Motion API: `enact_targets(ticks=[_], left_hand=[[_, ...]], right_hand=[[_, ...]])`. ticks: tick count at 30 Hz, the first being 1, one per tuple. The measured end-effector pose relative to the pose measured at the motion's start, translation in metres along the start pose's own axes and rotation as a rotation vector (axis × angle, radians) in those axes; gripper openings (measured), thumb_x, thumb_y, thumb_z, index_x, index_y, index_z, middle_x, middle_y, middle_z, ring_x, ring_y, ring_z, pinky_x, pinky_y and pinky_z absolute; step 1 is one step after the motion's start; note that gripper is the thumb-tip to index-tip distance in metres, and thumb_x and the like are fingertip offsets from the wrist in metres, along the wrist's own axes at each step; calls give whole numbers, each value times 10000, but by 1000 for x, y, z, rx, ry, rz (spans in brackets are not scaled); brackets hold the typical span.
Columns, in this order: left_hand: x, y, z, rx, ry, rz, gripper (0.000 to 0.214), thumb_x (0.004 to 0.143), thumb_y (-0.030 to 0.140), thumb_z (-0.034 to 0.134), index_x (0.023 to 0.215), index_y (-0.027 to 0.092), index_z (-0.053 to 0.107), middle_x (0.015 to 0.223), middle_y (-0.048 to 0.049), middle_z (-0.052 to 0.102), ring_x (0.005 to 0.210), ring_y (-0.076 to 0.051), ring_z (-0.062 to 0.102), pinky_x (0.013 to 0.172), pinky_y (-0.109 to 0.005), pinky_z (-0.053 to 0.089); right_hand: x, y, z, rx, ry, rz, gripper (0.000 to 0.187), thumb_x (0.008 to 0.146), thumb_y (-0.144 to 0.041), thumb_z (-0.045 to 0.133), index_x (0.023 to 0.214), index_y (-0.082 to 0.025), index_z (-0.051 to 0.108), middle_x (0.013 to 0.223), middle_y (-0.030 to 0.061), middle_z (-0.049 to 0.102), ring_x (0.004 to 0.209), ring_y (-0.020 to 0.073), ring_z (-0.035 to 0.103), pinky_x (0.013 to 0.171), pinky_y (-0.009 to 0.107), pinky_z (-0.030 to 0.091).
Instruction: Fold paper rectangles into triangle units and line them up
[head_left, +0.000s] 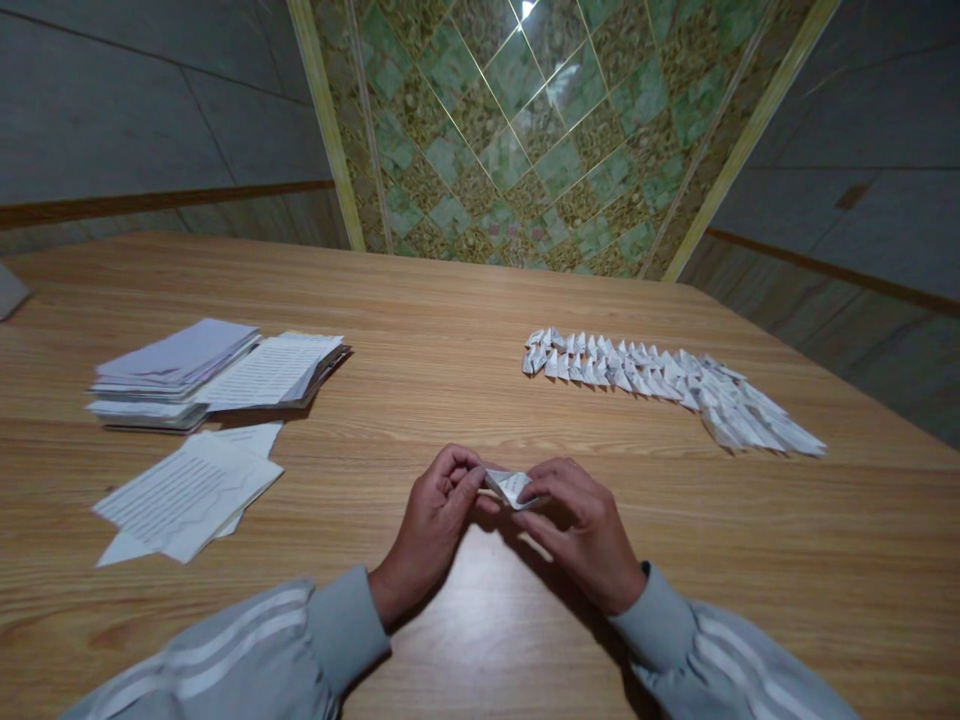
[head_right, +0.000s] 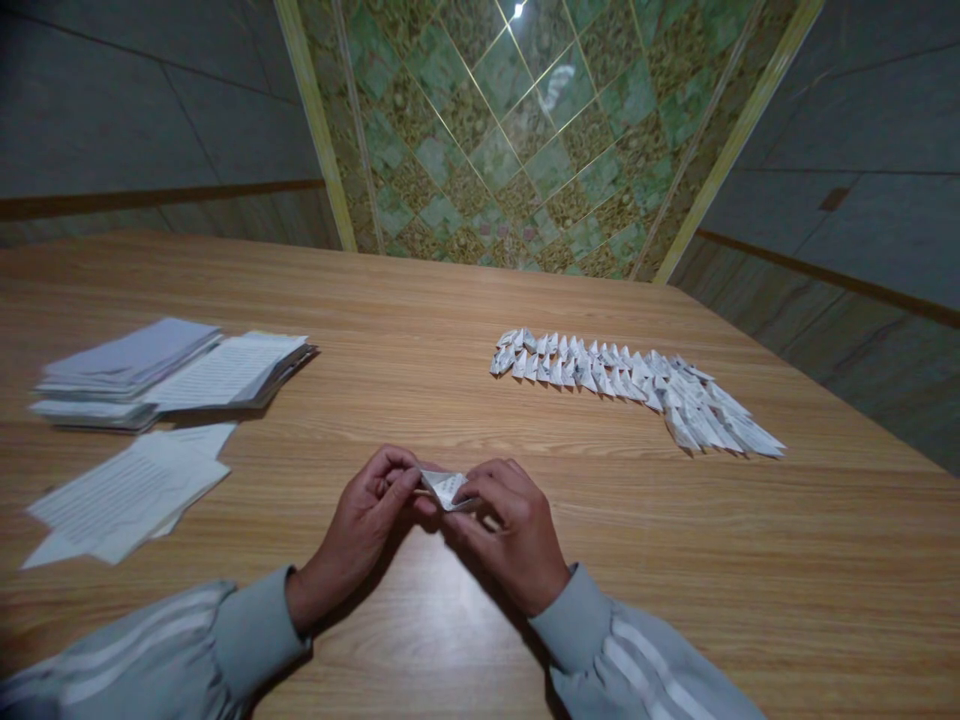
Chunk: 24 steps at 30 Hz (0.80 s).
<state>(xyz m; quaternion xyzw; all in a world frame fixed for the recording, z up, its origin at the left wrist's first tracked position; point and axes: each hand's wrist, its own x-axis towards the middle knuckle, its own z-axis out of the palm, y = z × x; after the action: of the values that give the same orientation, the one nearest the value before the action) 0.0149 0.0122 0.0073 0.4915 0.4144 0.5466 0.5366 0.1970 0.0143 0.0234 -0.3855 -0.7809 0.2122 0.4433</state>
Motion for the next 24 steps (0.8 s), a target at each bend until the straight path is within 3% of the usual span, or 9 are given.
enact_targets(ticks=[7,11,15,17,24], left_hand=[[2,-4,1,-129,-20,-69,249,907,419,616,905,195,508,728,19,650,615,-124,628,572,-228,503],[1,-1,1,-147,-60,-78,226,904,389,623,906,185,526,803,-7,670,679,-130,648,634,-245,516],[-1,3,4,-167,-82,-84,369,703,201,808,932,201,519,892,4,679,765,-140,659,692,-249,530],[-1,3,6,-163,-61,-74,415,639,128,823,918,203,525,858,30,659,767,-123,641,693,-224,518],[2,2,7,-134,16,-72,336,689,174,789,910,187,537,761,43,634,668,-95,582,604,-190,467]], right_hand=[[0,4,0,66,48,205,149,818,-218,690,687,-177,631,682,15,643,653,166,595,605,265,427],[1,3,-1,61,49,219,143,810,-217,668,684,-177,613,682,14,641,645,160,596,605,255,428],[0,1,1,7,49,167,127,787,-185,654,674,-179,596,676,16,635,651,163,593,603,254,416],[0,-1,2,-6,37,169,107,773,-187,666,690,-179,599,678,13,631,647,161,587,596,252,408],[-1,0,5,188,-9,366,107,786,-237,667,732,-188,588,683,-10,603,635,146,556,585,245,407]])
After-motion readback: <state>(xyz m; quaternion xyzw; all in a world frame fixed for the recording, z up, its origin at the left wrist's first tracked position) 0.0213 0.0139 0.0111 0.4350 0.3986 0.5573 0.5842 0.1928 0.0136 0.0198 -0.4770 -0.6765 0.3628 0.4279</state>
